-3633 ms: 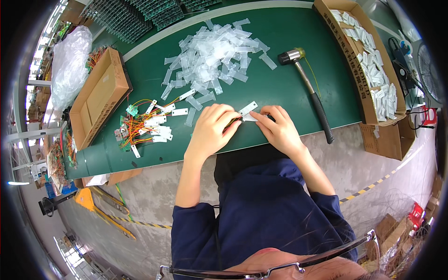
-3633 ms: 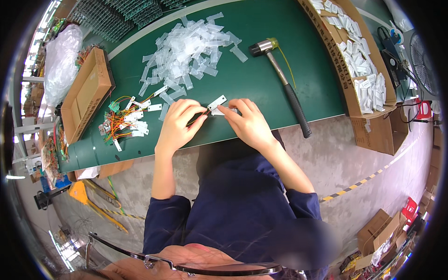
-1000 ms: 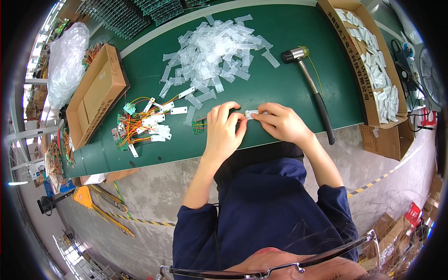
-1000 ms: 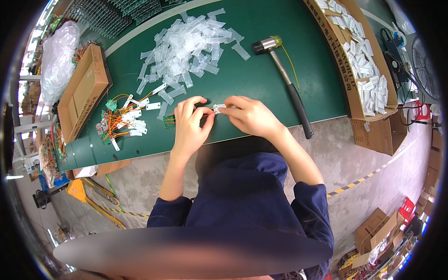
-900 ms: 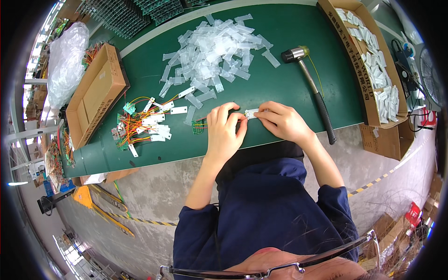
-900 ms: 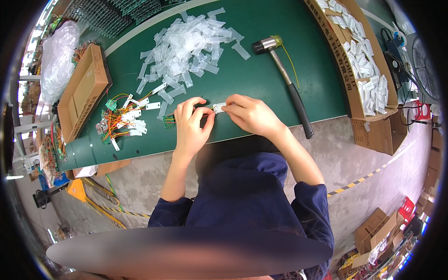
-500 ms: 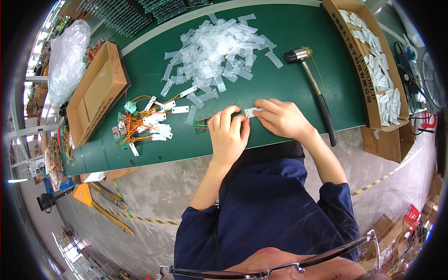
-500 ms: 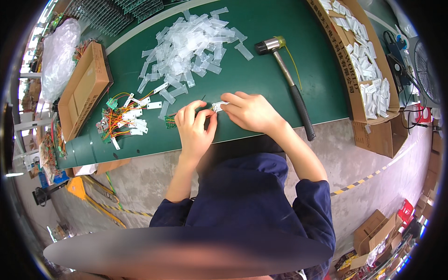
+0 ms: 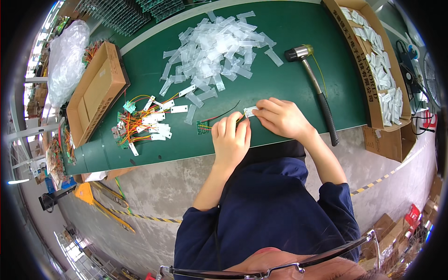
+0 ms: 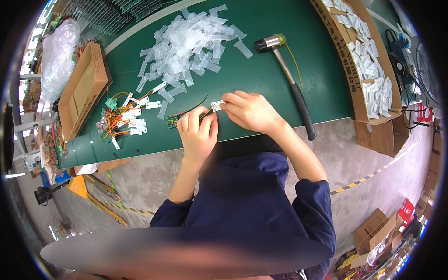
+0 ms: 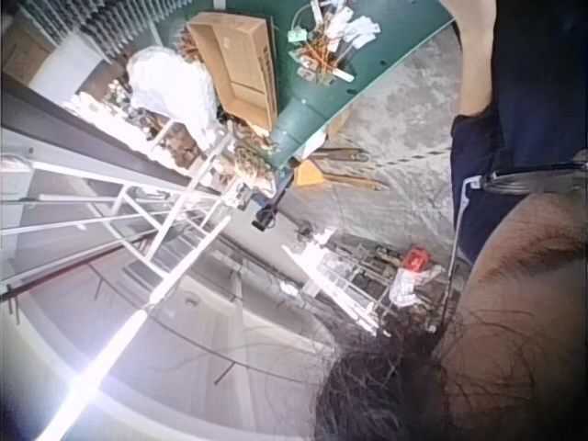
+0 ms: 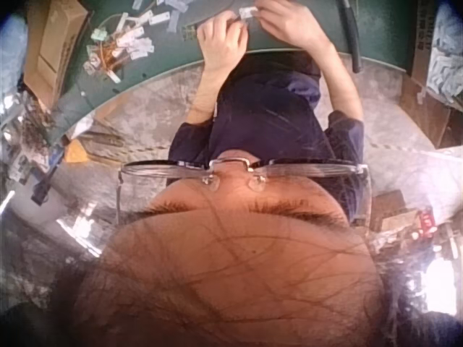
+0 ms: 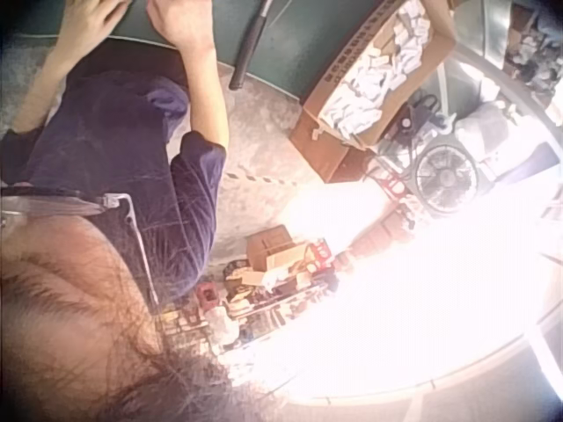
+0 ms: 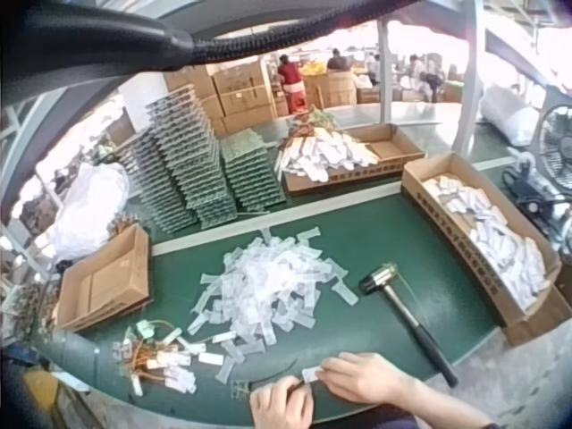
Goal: The person picks up a circuit board with wires and a plastic casing by hand, fits the board into the casing, and strikes the assembly with a hammer. The person then places the completed unit into a cardboard box and repeats the process.
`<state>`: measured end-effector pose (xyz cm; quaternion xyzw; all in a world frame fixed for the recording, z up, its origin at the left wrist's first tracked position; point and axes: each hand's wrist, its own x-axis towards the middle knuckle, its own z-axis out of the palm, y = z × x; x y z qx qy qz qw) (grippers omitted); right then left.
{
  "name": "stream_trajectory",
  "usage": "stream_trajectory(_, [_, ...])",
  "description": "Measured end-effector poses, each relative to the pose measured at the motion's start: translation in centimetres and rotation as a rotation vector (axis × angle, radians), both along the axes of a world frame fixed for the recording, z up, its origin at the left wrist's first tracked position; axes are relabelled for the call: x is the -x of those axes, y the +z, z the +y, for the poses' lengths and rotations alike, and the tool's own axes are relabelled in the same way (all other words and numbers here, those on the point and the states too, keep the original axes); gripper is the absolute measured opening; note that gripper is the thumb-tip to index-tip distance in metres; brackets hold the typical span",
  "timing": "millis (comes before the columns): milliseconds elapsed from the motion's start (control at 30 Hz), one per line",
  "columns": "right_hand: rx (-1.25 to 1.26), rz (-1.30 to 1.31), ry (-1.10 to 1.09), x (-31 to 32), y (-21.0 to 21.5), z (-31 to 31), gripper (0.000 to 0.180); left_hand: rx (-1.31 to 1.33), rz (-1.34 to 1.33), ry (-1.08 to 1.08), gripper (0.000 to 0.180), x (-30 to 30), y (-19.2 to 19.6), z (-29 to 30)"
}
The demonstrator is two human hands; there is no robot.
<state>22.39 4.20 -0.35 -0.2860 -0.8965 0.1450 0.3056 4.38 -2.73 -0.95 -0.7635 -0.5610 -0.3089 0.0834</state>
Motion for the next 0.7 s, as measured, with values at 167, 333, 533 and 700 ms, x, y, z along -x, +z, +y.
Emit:
stream_trajectory(167, [0.009,0.011,0.005,0.0,0.0,0.0,0.017,0.066,0.088,0.010,0.011,0.1,1.3,-0.3])
stream_trajectory(333, [0.008,0.023,0.004,0.1,0.0,0.0,0.017,0.101,0.006,0.007,0.011,0.3,0.9,0.1])
stream_trajectory(533, [0.025,0.030,-0.006,0.0,0.0,-0.1,0.016,0.138,-0.090,0.119,0.022,0.1,1.6,0.2])
stream_trajectory(700, [0.024,0.037,-0.008,0.1,-0.1,-0.1,0.016,0.229,-0.149,0.014,0.032,1.3,1.6,1.1])
